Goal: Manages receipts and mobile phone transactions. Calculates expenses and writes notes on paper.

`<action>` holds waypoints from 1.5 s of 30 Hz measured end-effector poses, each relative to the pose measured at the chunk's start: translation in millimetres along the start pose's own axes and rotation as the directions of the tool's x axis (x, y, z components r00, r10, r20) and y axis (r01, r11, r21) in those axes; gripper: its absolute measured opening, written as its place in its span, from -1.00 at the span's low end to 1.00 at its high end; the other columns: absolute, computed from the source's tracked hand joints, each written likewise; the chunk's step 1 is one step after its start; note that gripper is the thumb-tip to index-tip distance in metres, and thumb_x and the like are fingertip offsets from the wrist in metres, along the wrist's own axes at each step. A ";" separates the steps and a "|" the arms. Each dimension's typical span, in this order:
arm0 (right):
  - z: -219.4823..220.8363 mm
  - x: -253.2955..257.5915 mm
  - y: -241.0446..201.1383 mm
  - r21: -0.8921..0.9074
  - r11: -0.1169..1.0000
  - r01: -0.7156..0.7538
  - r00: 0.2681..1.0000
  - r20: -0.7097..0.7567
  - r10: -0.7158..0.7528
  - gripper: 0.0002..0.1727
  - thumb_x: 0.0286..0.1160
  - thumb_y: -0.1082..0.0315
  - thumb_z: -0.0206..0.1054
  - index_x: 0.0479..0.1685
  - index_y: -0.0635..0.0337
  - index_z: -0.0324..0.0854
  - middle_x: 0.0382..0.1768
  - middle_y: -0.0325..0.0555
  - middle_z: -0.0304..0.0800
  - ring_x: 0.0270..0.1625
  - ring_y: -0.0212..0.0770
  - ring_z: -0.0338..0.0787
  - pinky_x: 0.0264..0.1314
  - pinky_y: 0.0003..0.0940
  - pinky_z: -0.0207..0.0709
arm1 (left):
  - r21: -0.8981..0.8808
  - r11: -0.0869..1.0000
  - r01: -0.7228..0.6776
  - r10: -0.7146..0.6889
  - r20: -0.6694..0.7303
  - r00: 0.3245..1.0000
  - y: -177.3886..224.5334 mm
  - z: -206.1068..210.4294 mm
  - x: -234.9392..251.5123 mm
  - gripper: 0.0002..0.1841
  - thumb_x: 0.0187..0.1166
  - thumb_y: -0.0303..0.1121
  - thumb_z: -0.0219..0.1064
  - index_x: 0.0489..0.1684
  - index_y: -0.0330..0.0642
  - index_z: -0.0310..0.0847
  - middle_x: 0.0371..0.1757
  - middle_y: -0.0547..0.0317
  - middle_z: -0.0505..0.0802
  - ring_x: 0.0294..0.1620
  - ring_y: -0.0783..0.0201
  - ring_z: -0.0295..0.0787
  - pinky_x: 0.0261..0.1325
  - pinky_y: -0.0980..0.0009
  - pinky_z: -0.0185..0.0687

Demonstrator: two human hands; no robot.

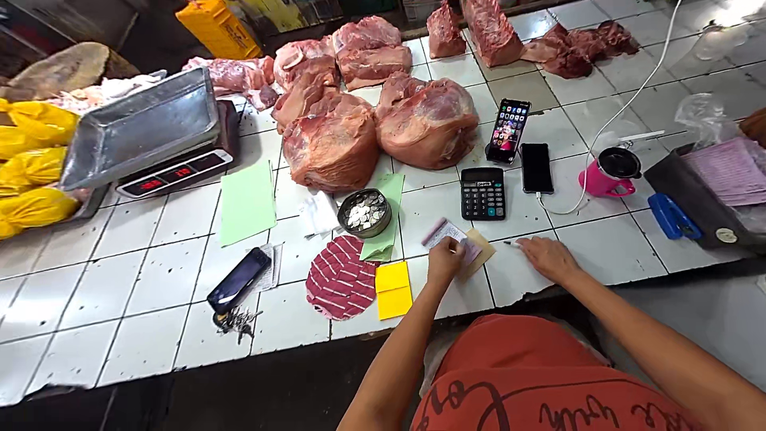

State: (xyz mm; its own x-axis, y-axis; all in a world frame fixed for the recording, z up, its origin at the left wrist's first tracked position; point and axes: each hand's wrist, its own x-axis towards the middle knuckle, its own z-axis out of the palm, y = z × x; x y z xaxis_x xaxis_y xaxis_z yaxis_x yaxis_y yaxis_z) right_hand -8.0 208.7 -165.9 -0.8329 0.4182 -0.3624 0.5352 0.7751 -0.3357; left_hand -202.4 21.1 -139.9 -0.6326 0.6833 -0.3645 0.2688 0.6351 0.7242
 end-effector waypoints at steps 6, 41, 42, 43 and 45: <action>-3.8 23.8 24.6 0.038 0.992 0.117 0.989 -0.098 -0.112 -0.56 0.89 0.21 -0.03 0.48 0.11 0.65 0.13 0.40 0.76 0.25 0.46 0.71 0.26 0.41 0.43 | -0.197 0.975 0.104 -0.143 -0.192 0.971 14.0 -10.5 -11.1 -0.75 0.75 -0.41 0.13 0.00 -0.48 0.63 -0.20 -0.12 0.78 -0.18 0.15 0.70 0.02 0.16 0.60; -14.2 45.3 -67.9 0.651 0.751 -0.113 0.963 0.256 -0.077 -0.59 0.76 0.16 0.19 0.14 0.41 0.64 0.05 0.27 0.74 0.16 0.13 0.71 0.31 0.12 0.47 | 0.192 0.978 0.076 -0.065 -0.064 0.996 4.1 49.4 -28.2 -0.58 0.76 -0.26 0.18 0.47 -0.28 0.62 0.54 -0.21 0.66 0.63 -0.13 0.51 0.68 -0.06 0.31; -9.1 46.0 -61.1 0.666 0.732 -0.147 0.964 0.261 -0.044 -0.60 0.74 0.18 0.20 0.11 0.43 0.64 0.04 0.29 0.73 0.15 0.13 0.71 0.29 0.13 0.46 | 0.143 0.987 0.068 -0.057 -0.082 0.995 -0.6 48.6 -32.0 -0.51 0.73 -0.14 0.23 0.48 -0.29 0.61 0.58 -0.26 0.60 0.67 -0.17 0.44 0.70 -0.10 0.26; -2.9 46.4 -54.0 0.694 0.697 -0.180 0.964 0.264 -0.013 -0.62 0.73 0.21 0.20 0.08 0.43 0.65 0.02 0.29 0.74 0.13 0.12 0.72 0.27 0.12 0.48 | 0.063 0.996 0.064 -0.056 -0.127 0.990 -5.2 48.9 -36.2 -0.45 0.71 -0.10 0.26 0.51 -0.35 0.56 0.63 -0.34 0.53 0.71 -0.23 0.35 0.74 -0.12 0.19; 5.2 44.7 -44.5 0.750 0.619 -0.232 0.963 0.268 0.036 -0.66 0.72 0.24 0.20 0.02 0.43 0.64 -0.04 0.25 0.75 0.04 0.04 0.75 0.20 0.05 0.54 | -0.136 0.989 0.052 -0.087 -0.266 0.960 -14.2 51.3 -40.9 -0.45 0.75 -0.21 0.18 0.53 -0.54 0.44 0.63 -0.49 0.45 0.72 -0.28 0.30 0.76 -0.07 0.15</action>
State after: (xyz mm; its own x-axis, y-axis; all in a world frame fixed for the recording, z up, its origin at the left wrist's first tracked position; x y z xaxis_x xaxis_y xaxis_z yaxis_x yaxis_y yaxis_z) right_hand -68.3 190.5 -171.7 -0.7450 0.3030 -0.5943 0.6301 0.0275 -0.7760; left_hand -143.0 2.7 -165.3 -0.8242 0.5046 -0.2570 0.1341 0.6148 0.7772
